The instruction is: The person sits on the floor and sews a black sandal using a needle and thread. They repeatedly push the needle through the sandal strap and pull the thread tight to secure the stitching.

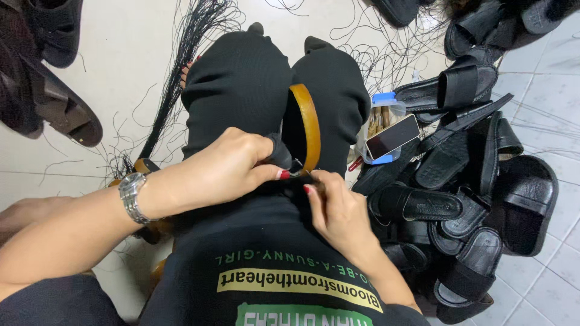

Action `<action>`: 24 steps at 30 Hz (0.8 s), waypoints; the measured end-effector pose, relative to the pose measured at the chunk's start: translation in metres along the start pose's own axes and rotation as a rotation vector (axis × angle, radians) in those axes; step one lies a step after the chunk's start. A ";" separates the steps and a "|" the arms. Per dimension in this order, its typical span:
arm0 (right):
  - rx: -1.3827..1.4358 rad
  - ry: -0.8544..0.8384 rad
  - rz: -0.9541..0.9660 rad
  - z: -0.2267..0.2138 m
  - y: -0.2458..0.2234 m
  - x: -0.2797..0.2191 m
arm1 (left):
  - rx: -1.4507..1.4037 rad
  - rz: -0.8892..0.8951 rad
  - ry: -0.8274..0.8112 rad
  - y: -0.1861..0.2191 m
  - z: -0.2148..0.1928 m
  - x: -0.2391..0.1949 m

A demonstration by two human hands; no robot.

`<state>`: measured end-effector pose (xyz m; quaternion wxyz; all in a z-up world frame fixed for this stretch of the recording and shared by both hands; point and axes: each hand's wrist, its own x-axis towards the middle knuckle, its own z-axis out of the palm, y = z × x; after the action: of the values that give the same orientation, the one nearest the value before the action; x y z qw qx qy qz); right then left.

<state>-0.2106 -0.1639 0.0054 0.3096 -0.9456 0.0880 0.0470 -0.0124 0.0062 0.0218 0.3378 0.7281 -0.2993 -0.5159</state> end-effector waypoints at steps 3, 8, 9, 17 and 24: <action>-0.234 -0.373 0.045 -0.061 -0.019 0.004 | -0.035 0.136 0.117 -0.006 0.009 -0.003; -0.218 -0.477 -0.080 -0.089 -0.003 -0.006 | -0.070 0.403 0.345 -0.010 0.028 -0.014; 0.123 -0.395 -0.047 -0.076 0.005 -0.005 | -0.095 0.444 0.485 -0.009 0.027 -0.016; 0.626 0.122 -0.062 -0.002 0.020 0.022 | 0.110 0.571 0.580 -0.027 0.067 -0.008; 0.998 -0.042 -0.143 0.015 0.047 0.021 | 0.085 0.592 0.656 -0.029 0.076 0.000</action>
<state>-0.1995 -0.1953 -0.0370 0.7280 -0.6849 0.0286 -0.0032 -0.0826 0.0096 -0.0192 0.5179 0.7494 -0.3928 -0.1261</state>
